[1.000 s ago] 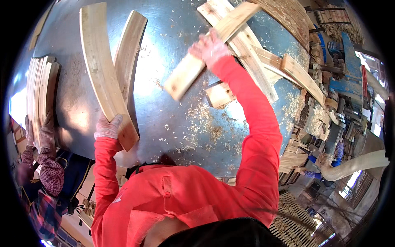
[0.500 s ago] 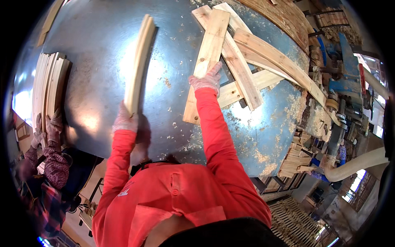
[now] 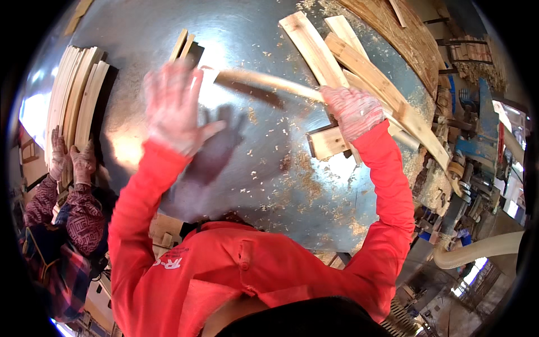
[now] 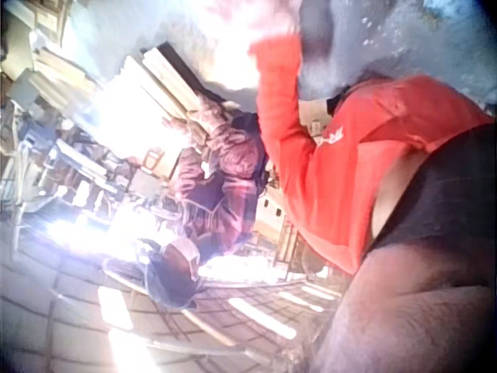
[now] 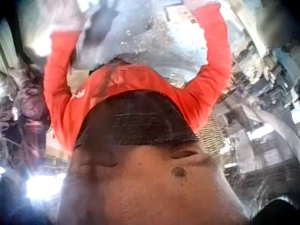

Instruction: The person sorts and stacks wooden planks on a metal workbench. They pick up individual planks from a scattered pile, inspect them, and place them into a neat stack on the left side of the table.

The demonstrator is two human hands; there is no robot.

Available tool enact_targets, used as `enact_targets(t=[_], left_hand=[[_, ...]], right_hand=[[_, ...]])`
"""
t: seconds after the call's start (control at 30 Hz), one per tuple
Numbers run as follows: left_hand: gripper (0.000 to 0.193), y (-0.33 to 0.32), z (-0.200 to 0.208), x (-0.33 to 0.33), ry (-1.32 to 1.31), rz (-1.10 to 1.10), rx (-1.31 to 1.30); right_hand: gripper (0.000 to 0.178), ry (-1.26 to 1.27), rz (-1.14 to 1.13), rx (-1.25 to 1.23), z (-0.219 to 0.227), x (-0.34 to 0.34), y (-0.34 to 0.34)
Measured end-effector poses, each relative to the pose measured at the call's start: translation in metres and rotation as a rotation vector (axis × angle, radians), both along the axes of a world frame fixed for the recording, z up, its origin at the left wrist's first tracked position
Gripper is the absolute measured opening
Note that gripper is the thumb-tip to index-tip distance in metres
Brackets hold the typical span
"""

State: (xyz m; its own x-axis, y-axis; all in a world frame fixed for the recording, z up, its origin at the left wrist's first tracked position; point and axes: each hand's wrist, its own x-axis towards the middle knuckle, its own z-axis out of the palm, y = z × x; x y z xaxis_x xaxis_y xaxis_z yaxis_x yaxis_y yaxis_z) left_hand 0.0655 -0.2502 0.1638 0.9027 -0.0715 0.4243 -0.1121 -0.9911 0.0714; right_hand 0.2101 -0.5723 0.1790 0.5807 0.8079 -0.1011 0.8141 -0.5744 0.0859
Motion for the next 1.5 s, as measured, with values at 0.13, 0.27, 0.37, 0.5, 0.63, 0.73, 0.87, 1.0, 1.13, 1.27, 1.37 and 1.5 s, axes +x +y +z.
enact_targets(t=[0.13, 0.27, 0.37, 0.5, 0.63, 0.73, 0.87, 1.0, 1.13, 1.27, 1.37, 1.5], left_hand=[[0.042, -0.013, 0.010, 0.051, 0.575, -0.065, -0.148], [0.032, 0.040, 0.005, 0.027, 0.514, 0.144, -0.225], [0.044, 0.152, -0.061, -0.021, 0.450, 0.361, -0.330], [0.038, 0.232, -0.124, -0.085, 0.501, 0.718, -0.617], [0.056, 0.253, -0.153, -0.100, 0.709, 0.977, -0.207], [0.076, 0.167, -0.111, -0.092, 0.122, 0.615, 0.065], [0.114, 0.026, -0.078, -0.098, 0.938, 0.626, -0.173], [0.115, 0.034, -0.127, -0.150, 0.587, 0.577, -0.177], [0.095, 0.049, -0.117, -0.146, 0.779, 0.655, -0.301], [0.083, 0.062, -0.088, -0.137, 0.866, 0.663, -0.625], [0.060, 0.057, -0.116, -0.136, 0.717, 0.607, -0.824], [0.050, 0.050, -0.158, -0.131, 0.447, 0.466, -1.302]], right_hand=[[0.044, -0.359, 0.262, 0.408, 0.027, 0.029, 0.020], [0.079, -0.699, -0.402, 0.564, -0.009, 0.100, -0.029], [0.098, -0.379, -0.684, -0.105, -0.091, 0.152, -0.103], [0.102, 0.062, -0.889, -0.104, -0.161, 0.178, -0.152], [0.103, 0.178, -0.854, -0.249, -0.137, 0.166, -0.141], [0.102, -0.038, -0.637, -0.164, -0.140, 0.124, -0.143], [0.118, 0.033, -0.493, -0.288, -0.111, 0.041, -0.091], [0.121, 0.132, -0.456, -0.327, -0.122, -0.004, -0.132], [0.114, 0.257, -0.699, -0.246, -0.120, -0.027, -0.130], [0.116, 0.294, -0.889, -0.022, -0.089, -0.050, -0.045], [0.124, 0.329, -0.566, -0.128, -0.102, -0.084, 0.024], [0.118, 0.434, -0.619, -0.177, -0.119, -0.087, 0.031]])
